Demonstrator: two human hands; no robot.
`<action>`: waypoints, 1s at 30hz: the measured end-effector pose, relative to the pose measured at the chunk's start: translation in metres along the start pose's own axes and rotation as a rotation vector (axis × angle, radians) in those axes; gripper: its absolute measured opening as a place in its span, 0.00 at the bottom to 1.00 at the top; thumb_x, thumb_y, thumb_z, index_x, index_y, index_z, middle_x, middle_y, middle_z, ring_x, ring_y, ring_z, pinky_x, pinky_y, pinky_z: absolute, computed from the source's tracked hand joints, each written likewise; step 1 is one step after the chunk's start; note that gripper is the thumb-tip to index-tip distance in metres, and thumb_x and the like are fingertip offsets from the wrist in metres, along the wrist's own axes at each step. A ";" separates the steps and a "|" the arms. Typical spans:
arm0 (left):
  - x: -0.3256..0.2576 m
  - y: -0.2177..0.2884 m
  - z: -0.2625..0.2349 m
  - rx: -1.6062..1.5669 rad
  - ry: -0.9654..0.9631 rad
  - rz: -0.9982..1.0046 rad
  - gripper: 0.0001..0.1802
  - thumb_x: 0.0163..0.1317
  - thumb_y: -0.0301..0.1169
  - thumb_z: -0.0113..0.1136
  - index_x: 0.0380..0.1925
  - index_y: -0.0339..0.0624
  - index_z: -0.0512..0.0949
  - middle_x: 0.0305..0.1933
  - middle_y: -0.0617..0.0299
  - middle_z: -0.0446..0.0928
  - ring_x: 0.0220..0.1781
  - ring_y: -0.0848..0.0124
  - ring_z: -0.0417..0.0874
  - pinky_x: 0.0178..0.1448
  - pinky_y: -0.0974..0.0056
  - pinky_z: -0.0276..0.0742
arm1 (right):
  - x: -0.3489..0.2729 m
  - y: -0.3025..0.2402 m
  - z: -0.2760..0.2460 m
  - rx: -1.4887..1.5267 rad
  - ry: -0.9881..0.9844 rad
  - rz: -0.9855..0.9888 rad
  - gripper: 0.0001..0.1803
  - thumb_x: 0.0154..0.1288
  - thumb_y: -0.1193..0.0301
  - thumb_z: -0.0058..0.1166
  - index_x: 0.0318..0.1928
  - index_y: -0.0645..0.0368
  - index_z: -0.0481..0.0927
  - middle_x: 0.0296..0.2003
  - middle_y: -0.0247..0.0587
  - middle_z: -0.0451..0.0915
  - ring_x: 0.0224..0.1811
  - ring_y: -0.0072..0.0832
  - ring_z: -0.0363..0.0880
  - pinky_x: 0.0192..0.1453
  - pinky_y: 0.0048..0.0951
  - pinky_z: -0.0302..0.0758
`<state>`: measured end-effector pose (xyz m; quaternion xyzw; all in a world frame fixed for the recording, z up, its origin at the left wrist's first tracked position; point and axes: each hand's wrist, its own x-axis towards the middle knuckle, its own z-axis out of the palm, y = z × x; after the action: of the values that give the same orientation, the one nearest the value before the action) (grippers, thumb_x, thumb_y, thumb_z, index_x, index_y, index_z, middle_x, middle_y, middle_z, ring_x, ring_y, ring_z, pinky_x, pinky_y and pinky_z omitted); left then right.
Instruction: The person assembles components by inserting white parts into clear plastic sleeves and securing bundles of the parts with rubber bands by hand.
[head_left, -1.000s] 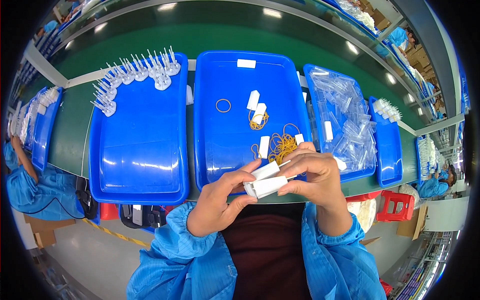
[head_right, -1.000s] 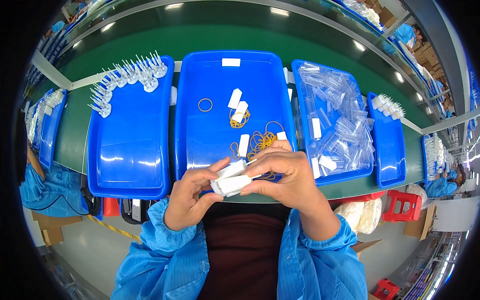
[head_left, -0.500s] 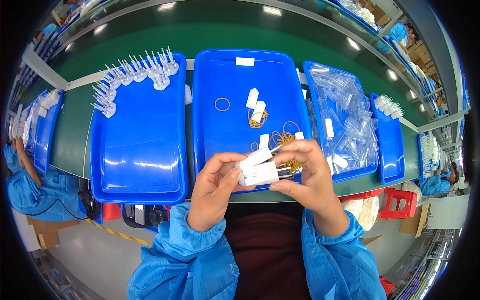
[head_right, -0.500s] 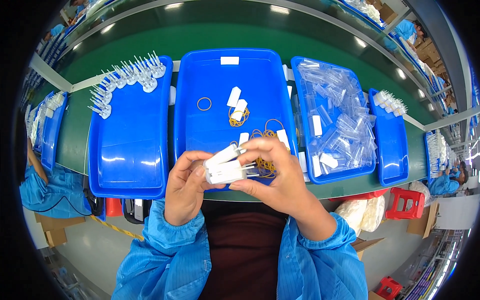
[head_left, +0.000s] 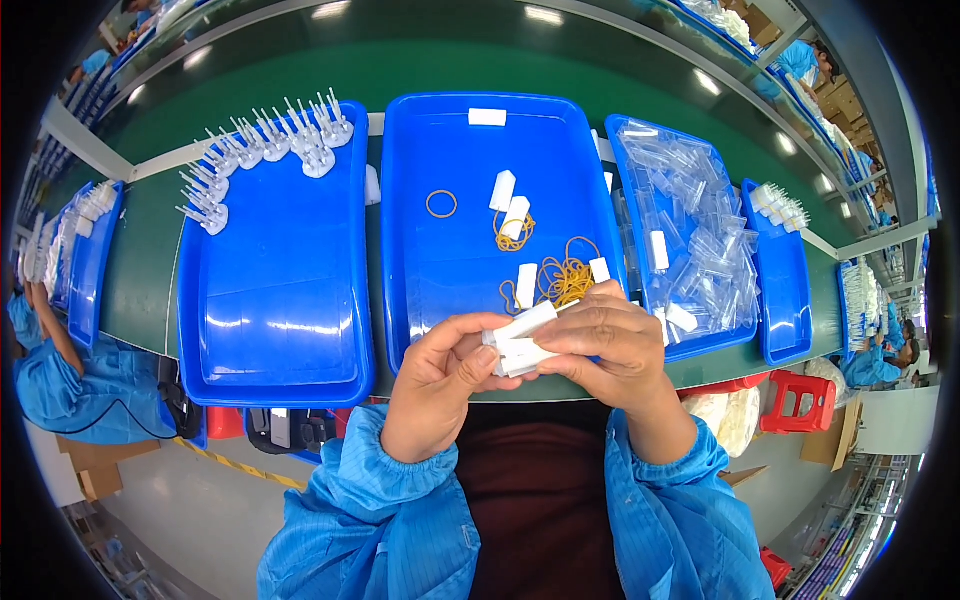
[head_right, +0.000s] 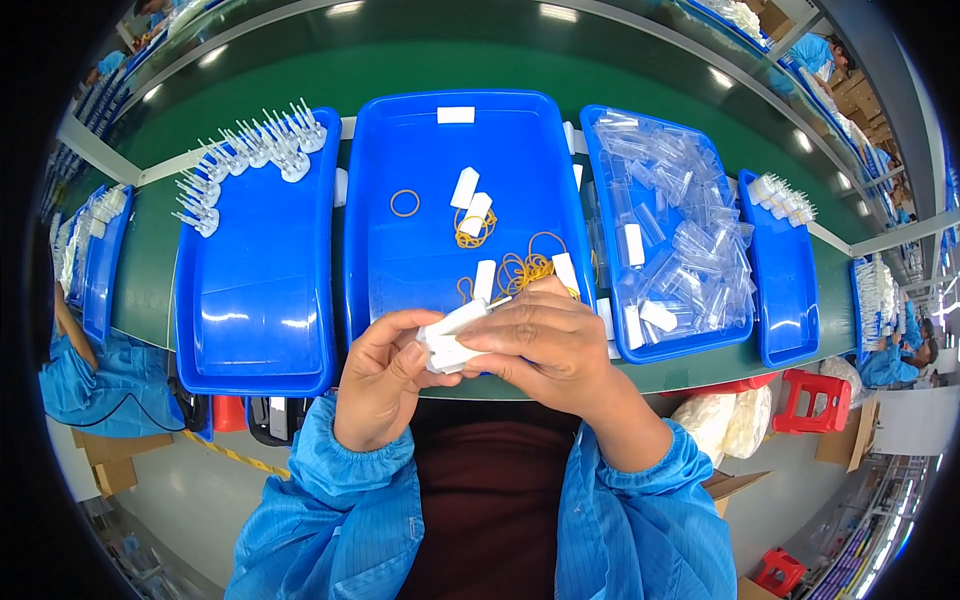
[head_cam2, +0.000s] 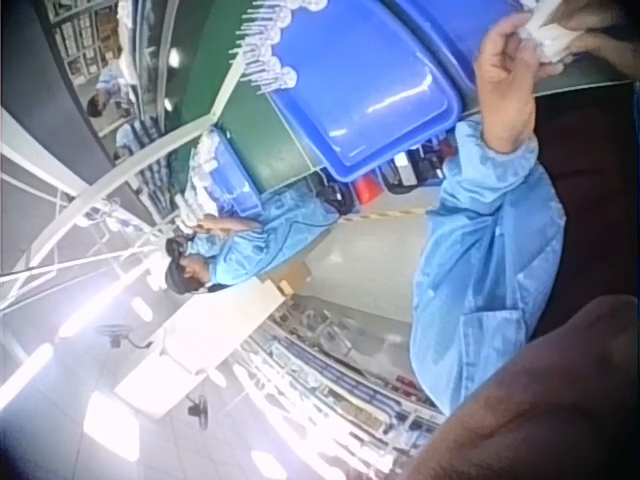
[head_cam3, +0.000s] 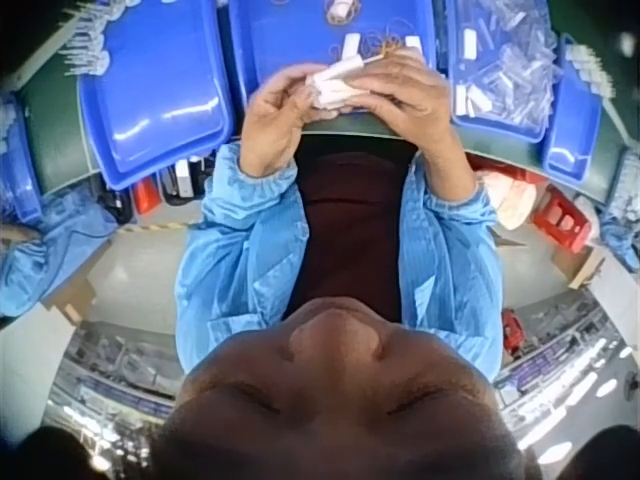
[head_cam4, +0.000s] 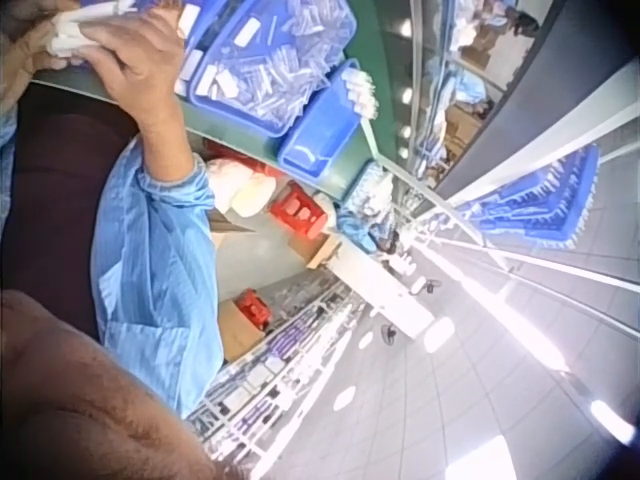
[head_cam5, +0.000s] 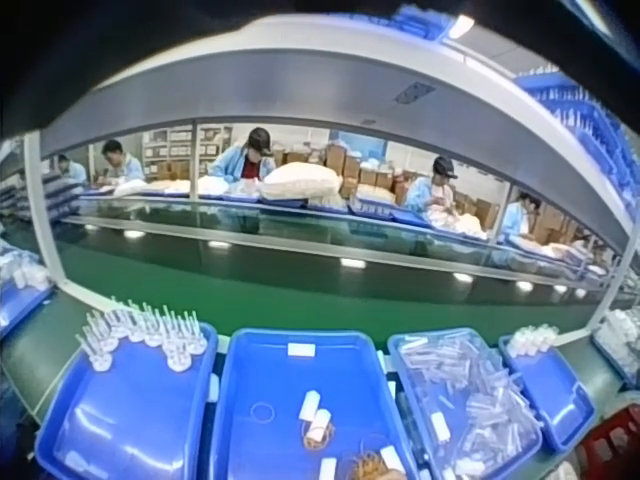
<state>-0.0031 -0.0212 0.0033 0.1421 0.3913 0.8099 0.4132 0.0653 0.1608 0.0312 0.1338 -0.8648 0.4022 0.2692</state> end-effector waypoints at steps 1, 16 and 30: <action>0.000 0.000 0.000 -0.014 -0.003 -0.015 0.16 0.65 0.26 0.50 0.52 0.32 0.68 0.49 0.52 0.74 0.50 0.67 0.77 0.50 0.67 0.77 | 0.000 0.000 0.000 0.000 0.000 0.000 0.11 0.45 0.70 0.66 0.33 0.54 0.83 0.31 0.33 0.83 0.35 0.26 0.82 0.38 0.25 0.70; 0.005 0.003 -0.006 0.886 -0.055 0.383 0.19 0.49 0.26 0.65 0.43 0.38 0.74 0.55 0.45 0.66 0.53 0.57 0.74 0.51 0.60 0.72 | -0.015 -0.006 0.011 0.334 0.042 0.392 0.14 0.43 0.73 0.69 0.32 0.60 0.81 0.32 0.38 0.82 0.36 0.28 0.81 0.41 0.24 0.75; 0.005 -0.020 0.003 1.011 -0.201 0.655 0.16 0.56 0.28 0.60 0.42 0.37 0.67 0.60 0.38 0.57 0.52 0.49 0.72 0.54 0.54 0.71 | -0.016 -0.018 0.001 0.446 -0.047 0.376 0.11 0.47 0.72 0.68 0.32 0.59 0.81 0.32 0.40 0.79 0.35 0.29 0.79 0.38 0.26 0.73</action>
<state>0.0069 -0.0086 -0.0098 0.5091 0.6225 0.5915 0.0591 0.0864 0.1491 0.0325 0.0363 -0.7706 0.6221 0.1337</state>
